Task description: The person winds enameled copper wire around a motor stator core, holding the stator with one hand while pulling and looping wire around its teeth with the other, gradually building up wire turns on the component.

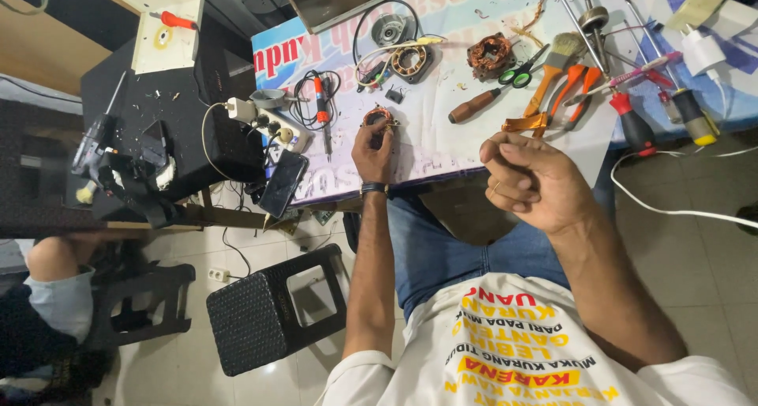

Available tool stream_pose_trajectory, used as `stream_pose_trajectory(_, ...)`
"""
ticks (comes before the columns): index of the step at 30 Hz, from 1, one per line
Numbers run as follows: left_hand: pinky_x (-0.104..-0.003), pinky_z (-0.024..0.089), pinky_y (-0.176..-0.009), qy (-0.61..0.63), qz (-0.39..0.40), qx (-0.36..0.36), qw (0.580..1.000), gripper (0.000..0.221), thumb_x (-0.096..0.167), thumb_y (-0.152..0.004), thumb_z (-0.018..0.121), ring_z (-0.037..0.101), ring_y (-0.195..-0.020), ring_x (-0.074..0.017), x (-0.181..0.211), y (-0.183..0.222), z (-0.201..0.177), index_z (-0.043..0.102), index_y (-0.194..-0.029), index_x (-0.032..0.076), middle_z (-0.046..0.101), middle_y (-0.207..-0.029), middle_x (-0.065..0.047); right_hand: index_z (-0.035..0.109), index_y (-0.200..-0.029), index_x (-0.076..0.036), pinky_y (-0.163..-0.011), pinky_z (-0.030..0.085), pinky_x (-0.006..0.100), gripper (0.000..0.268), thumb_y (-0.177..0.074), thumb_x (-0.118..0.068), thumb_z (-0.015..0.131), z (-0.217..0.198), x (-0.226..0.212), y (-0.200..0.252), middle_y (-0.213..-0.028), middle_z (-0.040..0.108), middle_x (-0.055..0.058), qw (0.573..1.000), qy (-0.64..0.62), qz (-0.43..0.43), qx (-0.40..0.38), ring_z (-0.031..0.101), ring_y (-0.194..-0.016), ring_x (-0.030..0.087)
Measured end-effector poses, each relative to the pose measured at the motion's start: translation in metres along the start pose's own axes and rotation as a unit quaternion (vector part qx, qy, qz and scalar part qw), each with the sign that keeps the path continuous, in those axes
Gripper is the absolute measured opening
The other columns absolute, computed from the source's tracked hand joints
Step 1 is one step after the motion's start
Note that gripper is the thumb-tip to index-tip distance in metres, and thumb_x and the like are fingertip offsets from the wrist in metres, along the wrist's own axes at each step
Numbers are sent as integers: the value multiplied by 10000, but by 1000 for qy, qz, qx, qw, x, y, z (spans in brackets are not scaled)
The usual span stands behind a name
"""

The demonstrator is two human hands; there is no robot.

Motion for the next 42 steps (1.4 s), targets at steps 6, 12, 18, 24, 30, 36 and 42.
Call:
stream_pose_trajectory(6,-407,557,-877,-5,-2,21,1000,178,155,-844,822,714,-863,-294,0,0,0,796,-1020,149,718,-867,-101,656,-1112,98,-345,355,192,289,-987,-118,511,11,11,10,-510,315,-89,999,16,40,8,294,-323,0)
stream_pose_trajectory(12,-394,554,-863,3,-17,34,999,158,153,-837,832,713,-843,-282,0,2,1,797,-990,145,720,-857,-90,640,-1081,105,-336,349,192,263,-987,-93,495,19,10,23,-506,301,-105,998,38,49,32,289,-311,-8)
stream_pose_trajectory(18,-312,577,-802,-22,-63,4,998,125,179,-877,732,667,-872,-172,12,2,-1,750,-979,110,737,-944,-32,633,-993,11,-371,179,226,194,-1024,-167,563,37,-9,45,-532,215,-68,997,58,51,21,157,-405,51)
stream_pose_trajectory(24,-310,551,-779,-24,-42,2,999,131,203,-886,722,654,-855,-177,11,3,-1,746,-971,106,718,-916,-33,619,-974,35,-363,175,238,220,-1009,-177,577,29,0,70,-520,220,-60,993,72,79,54,161,-399,58)
stream_pose_trajectory(30,-323,562,-755,-66,-36,-12,997,139,228,-913,687,660,-856,-190,14,1,0,726,-970,107,720,-945,-46,636,-989,46,-357,183,243,223,-1011,-167,572,7,7,95,-524,232,-57,989,64,109,71,183,-401,71)
stream_pose_trajectory(36,-330,542,-774,-83,-19,-25,996,145,242,-930,672,648,-867,-195,4,2,5,717,-961,108,707,-944,-42,650,-1059,63,-387,196,231,249,-1018,-171,576,29,-6,65,-549,253,-55,995,76,61,29,181,-418,59)
stream_pose_trajectory(42,-341,472,-717,-36,-67,-32,997,219,274,-950,629,592,-802,-188,2,-5,-2,677,-827,100,657,-839,-28,650,-1069,57,-394,219,235,252,-1016,-172,561,41,-7,30,-546,268,-48,992,117,56,4,207,-419,67)
Point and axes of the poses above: each hand's wrist, its own y-axis away from the middle knuckle, its own z-axis out of the palm, x = y × z, the point moved 5 cm from there along -y, towards the middle knuckle
